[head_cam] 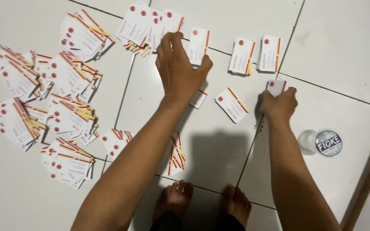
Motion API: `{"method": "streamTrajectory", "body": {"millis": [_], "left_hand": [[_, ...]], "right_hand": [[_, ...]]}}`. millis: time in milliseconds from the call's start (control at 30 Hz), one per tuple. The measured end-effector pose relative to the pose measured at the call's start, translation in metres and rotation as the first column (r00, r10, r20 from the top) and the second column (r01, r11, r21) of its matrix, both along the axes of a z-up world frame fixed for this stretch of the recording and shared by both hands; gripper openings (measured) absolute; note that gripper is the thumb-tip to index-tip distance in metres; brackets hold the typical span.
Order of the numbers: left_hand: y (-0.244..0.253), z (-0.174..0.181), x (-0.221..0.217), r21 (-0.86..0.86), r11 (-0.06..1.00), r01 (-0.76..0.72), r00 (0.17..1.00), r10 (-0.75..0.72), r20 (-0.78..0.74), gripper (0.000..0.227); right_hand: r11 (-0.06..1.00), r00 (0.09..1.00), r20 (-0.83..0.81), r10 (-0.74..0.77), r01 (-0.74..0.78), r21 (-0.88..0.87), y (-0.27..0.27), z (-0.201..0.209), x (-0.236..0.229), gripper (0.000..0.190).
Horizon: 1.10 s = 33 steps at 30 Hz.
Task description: The person sits on a tiled floor and gathers scattered white cards with red and yellow designs. They pick up the cards from the floor, align them into neat stacks, and place the stacks in rows. The person continues to collect and organize the cards into piles.
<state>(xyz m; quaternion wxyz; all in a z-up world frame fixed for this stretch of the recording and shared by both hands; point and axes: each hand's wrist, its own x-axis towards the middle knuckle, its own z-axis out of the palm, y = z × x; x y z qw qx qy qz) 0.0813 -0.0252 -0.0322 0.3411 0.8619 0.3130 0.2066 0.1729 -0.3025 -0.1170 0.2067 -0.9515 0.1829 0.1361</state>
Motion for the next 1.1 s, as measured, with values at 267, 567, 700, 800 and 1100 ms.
{"method": "streamTrajectory", "body": {"millis": [267,567,700,800,1100], "left_hand": [[-0.016,0.027,-0.057,-0.137,0.988,0.068,0.998,-0.064,0.030,0.060],[-0.053,0.061,-0.065,-0.844,0.440,0.307,0.926,-0.344,0.158,0.071],[-0.077,0.060,-0.078,-0.918,-0.092,0.387,0.830,-0.398,0.390,0.030],[-0.087,0.037,-0.099,-0.836,-0.163,0.524,0.832,-0.108,0.543,0.036],[-0.067,0.027,-0.131,-0.887,-0.222,0.406,0.912,0.164,0.376,0.024]], "right_hand": [[0.936,0.950,-0.038,0.311,-0.313,-0.159,0.002,0.046,-0.029,0.037],[0.344,0.943,-0.322,-0.082,0.330,0.879,0.024,0.116,-0.071,0.030],[-0.086,0.887,-0.401,0.228,0.429,0.899,0.053,0.136,-0.124,0.047],[0.170,0.845,-0.497,0.198,0.469,0.867,0.069,0.160,-0.141,0.054],[0.770,0.849,-0.129,0.513,-0.388,0.507,0.047,0.212,-0.130,0.056]]}}
